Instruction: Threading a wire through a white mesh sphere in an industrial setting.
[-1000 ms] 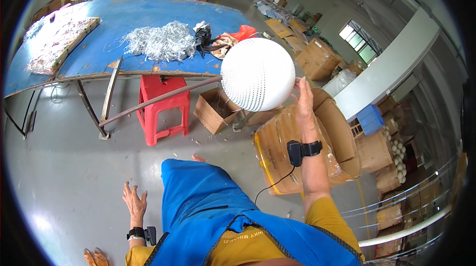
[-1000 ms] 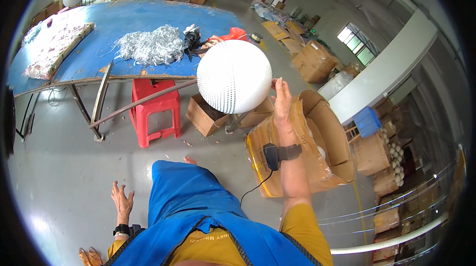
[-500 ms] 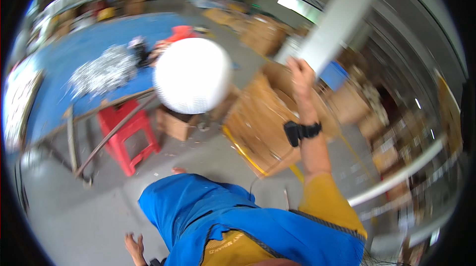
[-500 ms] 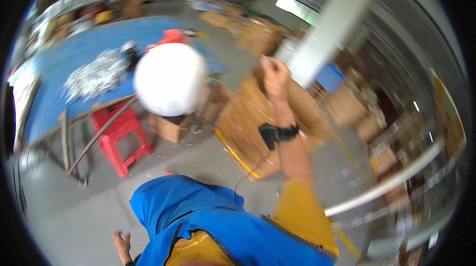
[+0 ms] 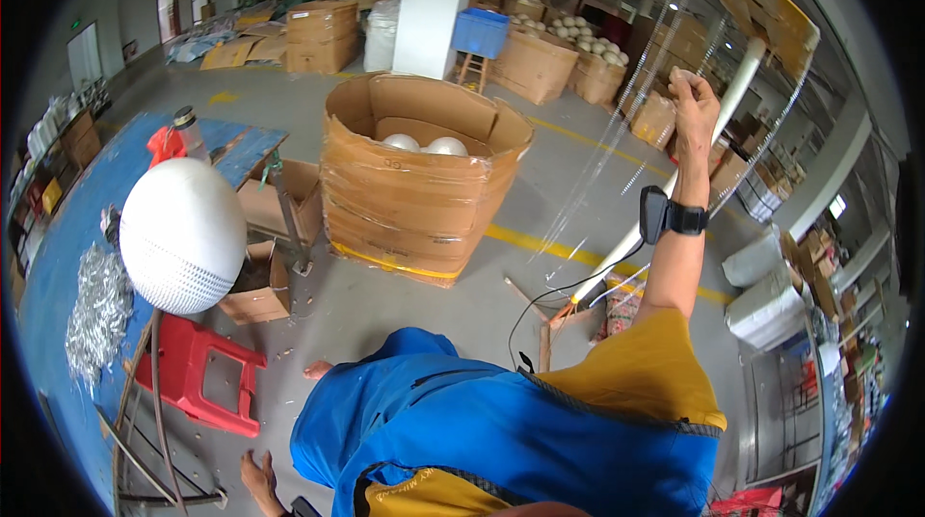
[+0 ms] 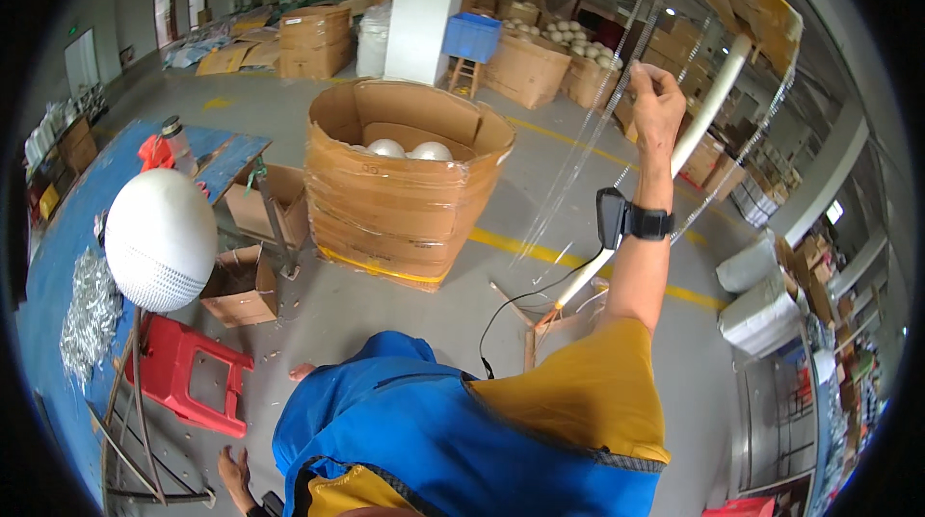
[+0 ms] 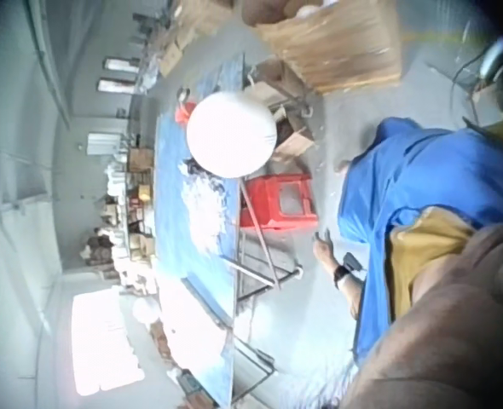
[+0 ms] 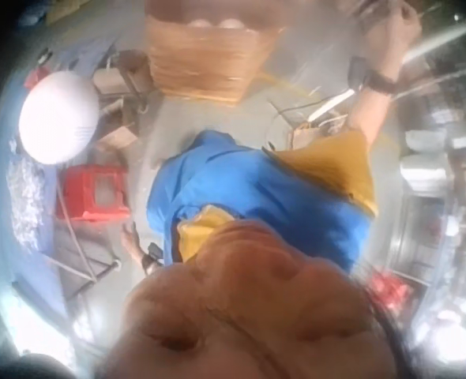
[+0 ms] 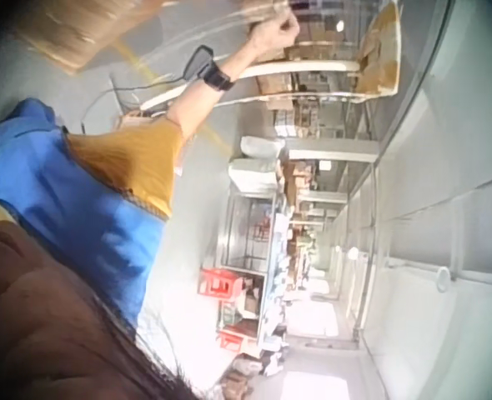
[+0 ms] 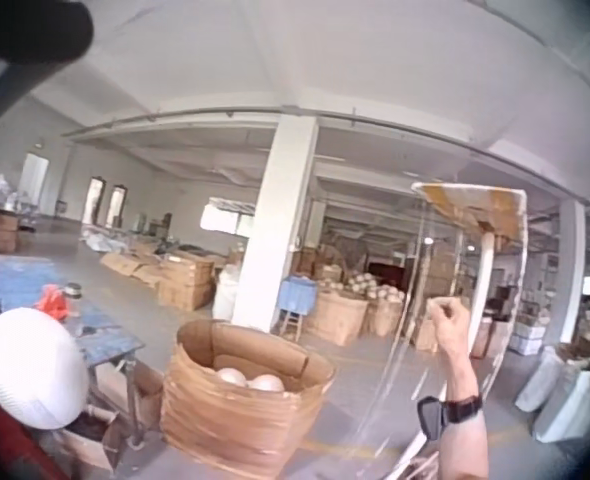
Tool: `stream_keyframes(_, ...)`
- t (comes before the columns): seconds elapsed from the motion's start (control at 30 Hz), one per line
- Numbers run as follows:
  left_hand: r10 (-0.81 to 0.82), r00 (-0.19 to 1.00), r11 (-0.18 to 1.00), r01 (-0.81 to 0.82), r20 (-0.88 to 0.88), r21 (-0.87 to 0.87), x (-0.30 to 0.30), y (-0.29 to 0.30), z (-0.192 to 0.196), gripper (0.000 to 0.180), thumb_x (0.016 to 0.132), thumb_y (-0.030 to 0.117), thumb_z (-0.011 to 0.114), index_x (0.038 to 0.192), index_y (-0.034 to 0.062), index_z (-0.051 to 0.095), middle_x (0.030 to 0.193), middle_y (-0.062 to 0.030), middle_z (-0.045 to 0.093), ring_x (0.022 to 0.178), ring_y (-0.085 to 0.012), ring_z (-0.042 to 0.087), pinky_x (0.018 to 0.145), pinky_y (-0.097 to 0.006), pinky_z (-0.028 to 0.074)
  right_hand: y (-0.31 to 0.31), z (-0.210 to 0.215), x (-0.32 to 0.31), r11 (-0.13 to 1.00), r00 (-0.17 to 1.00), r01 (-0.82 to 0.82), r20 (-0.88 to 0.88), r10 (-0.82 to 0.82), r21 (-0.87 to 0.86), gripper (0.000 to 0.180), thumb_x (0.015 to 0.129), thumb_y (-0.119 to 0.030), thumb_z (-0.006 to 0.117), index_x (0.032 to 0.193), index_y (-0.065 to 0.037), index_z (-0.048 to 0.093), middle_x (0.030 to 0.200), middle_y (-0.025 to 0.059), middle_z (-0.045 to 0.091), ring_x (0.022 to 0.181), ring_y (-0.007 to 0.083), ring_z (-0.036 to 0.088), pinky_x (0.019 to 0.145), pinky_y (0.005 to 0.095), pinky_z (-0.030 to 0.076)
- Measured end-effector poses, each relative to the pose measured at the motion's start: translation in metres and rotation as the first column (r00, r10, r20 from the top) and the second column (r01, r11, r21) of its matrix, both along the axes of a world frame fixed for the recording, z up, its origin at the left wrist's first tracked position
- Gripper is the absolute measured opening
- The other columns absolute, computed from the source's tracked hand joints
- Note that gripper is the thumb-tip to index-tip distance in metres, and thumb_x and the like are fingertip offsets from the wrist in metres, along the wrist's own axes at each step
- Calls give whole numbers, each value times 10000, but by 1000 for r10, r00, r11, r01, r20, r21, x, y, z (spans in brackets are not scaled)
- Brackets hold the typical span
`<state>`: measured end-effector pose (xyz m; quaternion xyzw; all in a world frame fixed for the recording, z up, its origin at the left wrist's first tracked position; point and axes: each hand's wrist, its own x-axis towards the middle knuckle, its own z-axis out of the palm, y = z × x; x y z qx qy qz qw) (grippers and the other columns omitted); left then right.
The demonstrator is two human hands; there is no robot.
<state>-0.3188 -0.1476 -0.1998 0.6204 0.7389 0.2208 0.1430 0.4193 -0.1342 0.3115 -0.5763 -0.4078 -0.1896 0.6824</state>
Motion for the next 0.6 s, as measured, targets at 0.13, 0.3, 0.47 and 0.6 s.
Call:
stream_keyframes(0.13, -295, 954, 936, 300, -54, 184, 63, 78, 46, 426, 735, 251, 655, 1036, -21, 524, 986, -210, 563, 938, -379, 526, 789, -435, 419, -10, -5, 79, 943, 972, 220, 28, -234, 248, 210, 770, -161, 627, 843, 35, 618, 733, 58, 605, 669, 112, 536, 628, 239, 429)
stream_keyframes(0.3, -433, 901, 893, 426, 18, 143, 130, 123, 101, 415, 709, 232, 668, 1028, 1, 536, 992, -192, 567, 957, -363, 522, 791, -434, 413, -25, 9, 113, 820, 870, 449, 34, -491, 356, 206, 762, -170, 608, 812, 28, 629, 673, 68, 599, 634, 127, 539, 611, 268, 447)
stream_keyframes(0.47, -482, 875, 875, 483, -41, 33, 159, 137, 116, 397, 695, 242, 678, 991, 8, 552, 974, -188, 569, 945, -356, 526, 802, -425, 404, 73, 3, 168, 947, 957, 288, 6, -290, -139, 495, 724, -363, 644, 1023, 27, 581, 947, 183, 623, 931, 275, 585, 819, 338, 440)
stream_keyframes(0.6, -476, 878, 872, 479, -55, 103, 155, 129, 117, 401, 674, 251, 693, 964, 10, 556, 934, -191, 574, 911, -362, 533, 766, -430, 412, 129, 22, 171, 882, 902, 423, 3, -432, -208, 680, 713, -404, 643, 1202, 20, 437, 1066, 207, 579, 993, 342, 553, 859, 377, 421)
